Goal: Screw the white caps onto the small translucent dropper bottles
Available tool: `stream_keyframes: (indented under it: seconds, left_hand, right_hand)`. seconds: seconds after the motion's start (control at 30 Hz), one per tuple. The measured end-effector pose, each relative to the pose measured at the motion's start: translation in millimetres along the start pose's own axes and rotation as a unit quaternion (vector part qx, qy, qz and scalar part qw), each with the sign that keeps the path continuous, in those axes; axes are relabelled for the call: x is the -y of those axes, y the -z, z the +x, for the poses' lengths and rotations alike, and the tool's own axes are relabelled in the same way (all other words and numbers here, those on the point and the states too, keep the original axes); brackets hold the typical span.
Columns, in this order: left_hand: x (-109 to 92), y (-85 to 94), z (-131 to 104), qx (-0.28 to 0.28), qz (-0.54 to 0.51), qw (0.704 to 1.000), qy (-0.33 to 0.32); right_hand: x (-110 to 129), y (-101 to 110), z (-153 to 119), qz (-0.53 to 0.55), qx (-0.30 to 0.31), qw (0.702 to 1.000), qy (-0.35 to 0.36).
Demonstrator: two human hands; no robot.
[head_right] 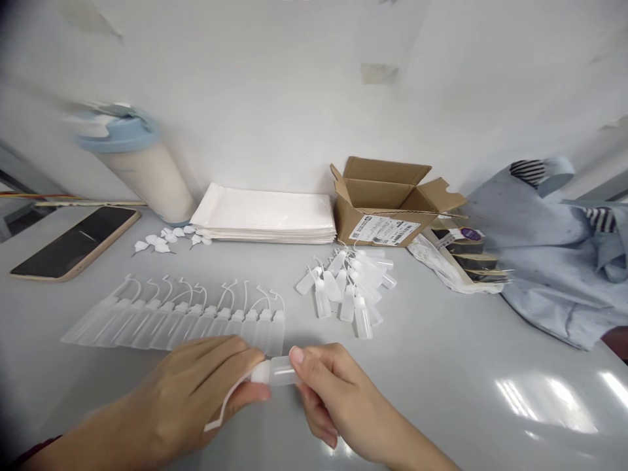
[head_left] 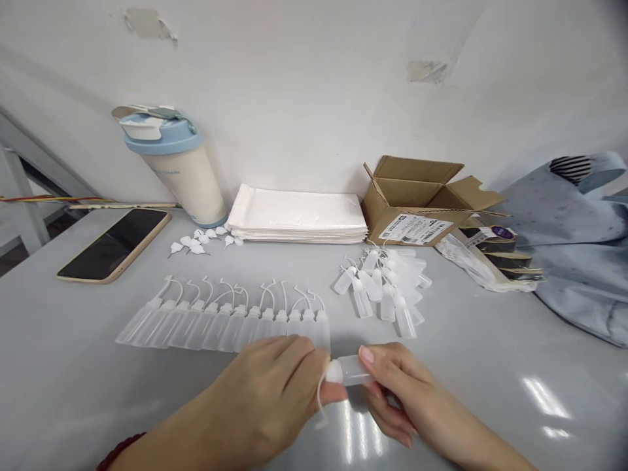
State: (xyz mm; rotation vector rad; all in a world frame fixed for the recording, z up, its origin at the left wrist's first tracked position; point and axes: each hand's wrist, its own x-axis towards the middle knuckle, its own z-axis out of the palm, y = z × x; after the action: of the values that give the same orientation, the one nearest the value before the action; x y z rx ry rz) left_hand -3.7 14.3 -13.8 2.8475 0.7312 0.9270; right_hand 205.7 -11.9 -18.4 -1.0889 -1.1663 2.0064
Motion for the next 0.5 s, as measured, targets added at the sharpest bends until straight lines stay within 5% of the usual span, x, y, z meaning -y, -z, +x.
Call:
stream_keyframes:
  seconds: [0.2, 0.5]
  left_hand:
    - [8.1, 5.9, 3.2, -0.046, -0.002, 0.998, 0.033]
    - [2.3, 8.3, 2.9, 0.038, -0.116, 0.988, 0.099]
  right_hand:
    - [9.5, -2.0, -3.0, -0.136, -0.096, 0.985, 0.045]
    - [9.1, -7.9, -3.5, -0.214, -0.088, 0.972, 0.049]
